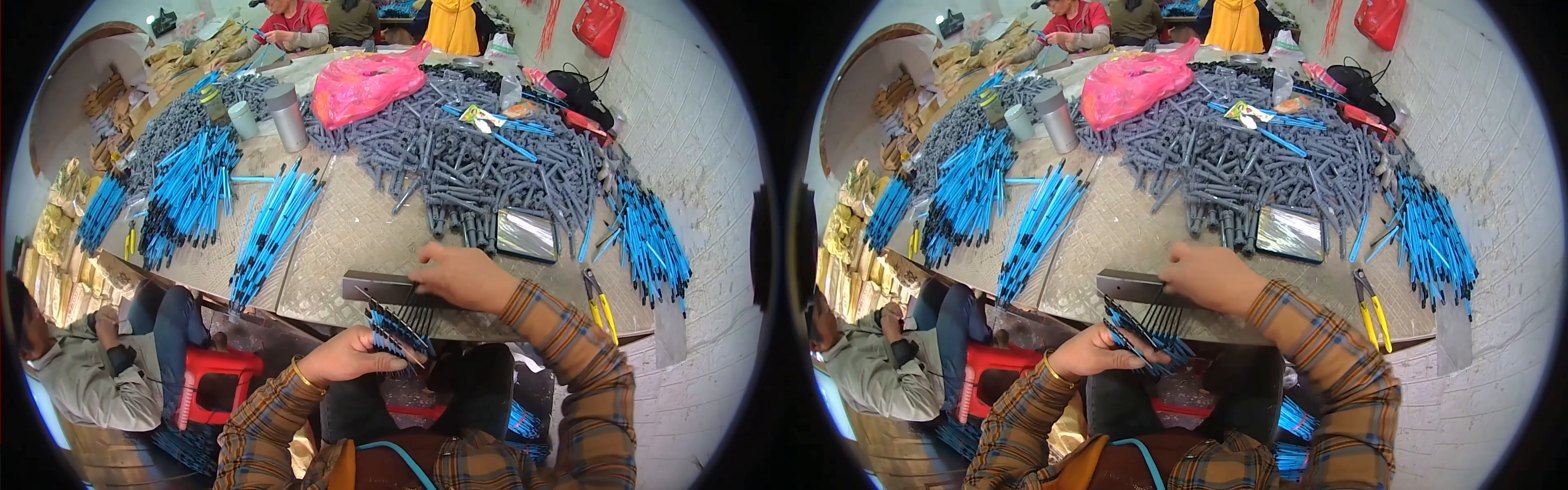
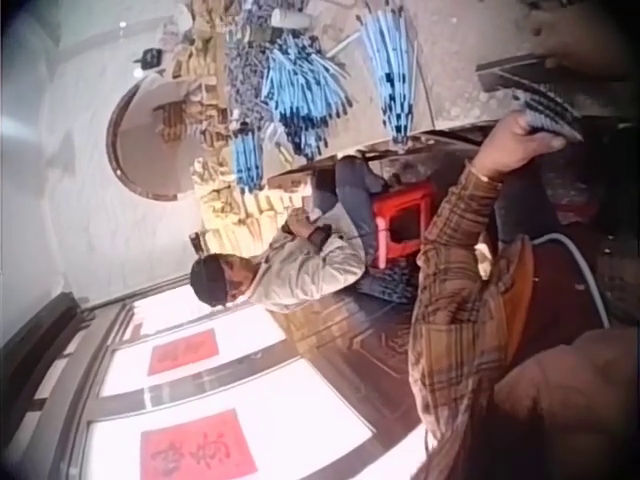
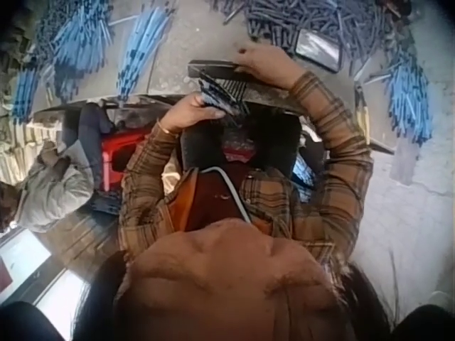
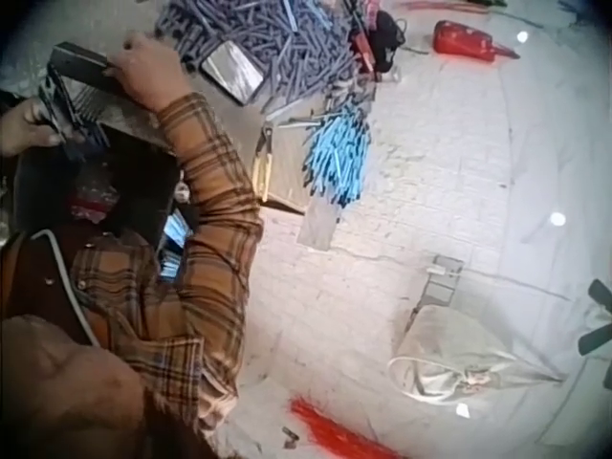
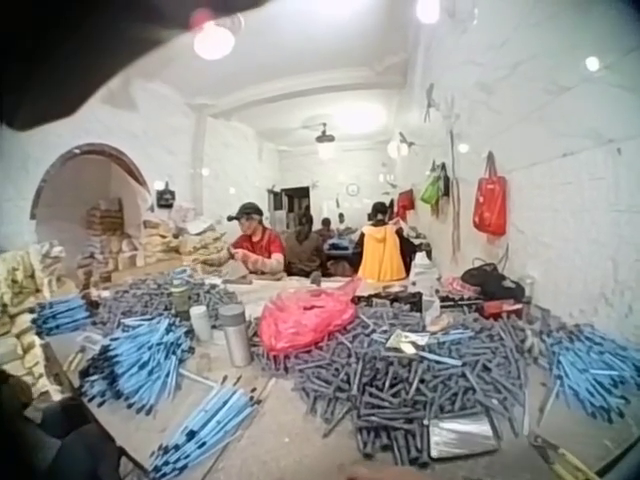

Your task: The person assembles bundles of blue plastic floral components by hand, using pliers to secure and trim parts.

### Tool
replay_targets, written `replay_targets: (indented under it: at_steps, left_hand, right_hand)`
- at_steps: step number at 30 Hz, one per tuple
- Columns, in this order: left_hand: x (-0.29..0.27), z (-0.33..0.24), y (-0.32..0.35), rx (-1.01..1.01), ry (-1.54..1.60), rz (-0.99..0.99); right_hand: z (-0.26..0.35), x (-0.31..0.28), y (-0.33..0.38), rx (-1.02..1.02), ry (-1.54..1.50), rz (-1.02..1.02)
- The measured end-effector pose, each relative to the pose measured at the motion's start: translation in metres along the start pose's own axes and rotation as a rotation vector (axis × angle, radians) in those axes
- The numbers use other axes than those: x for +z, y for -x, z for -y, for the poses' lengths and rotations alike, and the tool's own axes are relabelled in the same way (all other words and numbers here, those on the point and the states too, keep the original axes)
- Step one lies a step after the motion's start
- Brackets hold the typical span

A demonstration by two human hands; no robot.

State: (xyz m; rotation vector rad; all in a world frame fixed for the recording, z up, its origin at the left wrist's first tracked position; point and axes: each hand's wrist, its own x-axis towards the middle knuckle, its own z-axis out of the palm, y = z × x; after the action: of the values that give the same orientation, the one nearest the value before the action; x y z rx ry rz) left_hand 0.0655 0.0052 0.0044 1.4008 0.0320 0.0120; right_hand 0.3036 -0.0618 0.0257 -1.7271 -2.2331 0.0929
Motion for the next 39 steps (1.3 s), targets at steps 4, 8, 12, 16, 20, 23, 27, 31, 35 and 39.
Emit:
replay_targets:
  at_steps: [4, 8, 12, 16, 20, 23, 27, 31, 35, 39]
  left_hand:
    - [0.000, -0.001, 0.002, -0.028, 0.013, 0.016]
    - [0.009, -0.006, 0.003, -0.047, 0.042, -0.006]
    - [0.033, -0.012, 0.027, -0.200, -0.068, 0.042]
    - [0.072, -0.002, 0.080, -0.451, -0.138, 0.125]
    - [0.092, 0.002, 0.122, -0.680, -0.287, -0.001]
    - [0.114, -0.027, 0.116, -0.805, -0.322, -0.113]
    - [0.124, -0.035, 0.114, -0.792, -0.175, -0.276]
    - [0.119, -0.016, 0.111, -0.136, -0.529, -0.207]
    - [0.134, -0.012, 0.076, 0.450, -0.939, -0.188]
    - [0.131, 0.015, 0.056, 0.351, -0.538, -0.089]
  right_hand:
    - [-0.002, -0.013, -0.001, -0.351, 0.072, 0.011]
    - [0.005, -0.030, -0.004, -0.444, 0.222, 0.236]
    - [0.037, -0.035, 0.015, -0.419, 0.321, 0.325]
    - [0.087, 0.017, 0.080, -0.309, 0.268, 0.363]
    - [0.127, 0.082, 0.117, -0.165, -0.142, 0.356]
    - [0.135, 0.107, 0.131, -0.124, -0.354, 0.299]
    - [0.137, 0.121, 0.147, -0.096, -0.552, 0.372]
    - [0.139, 0.109, 0.153, -0.100, -0.707, 0.531]
    - [0.137, 0.095, 0.147, -0.074, -0.671, 0.671]
    - [0.130, 0.103, 0.153, -0.072, -0.738, 0.597]
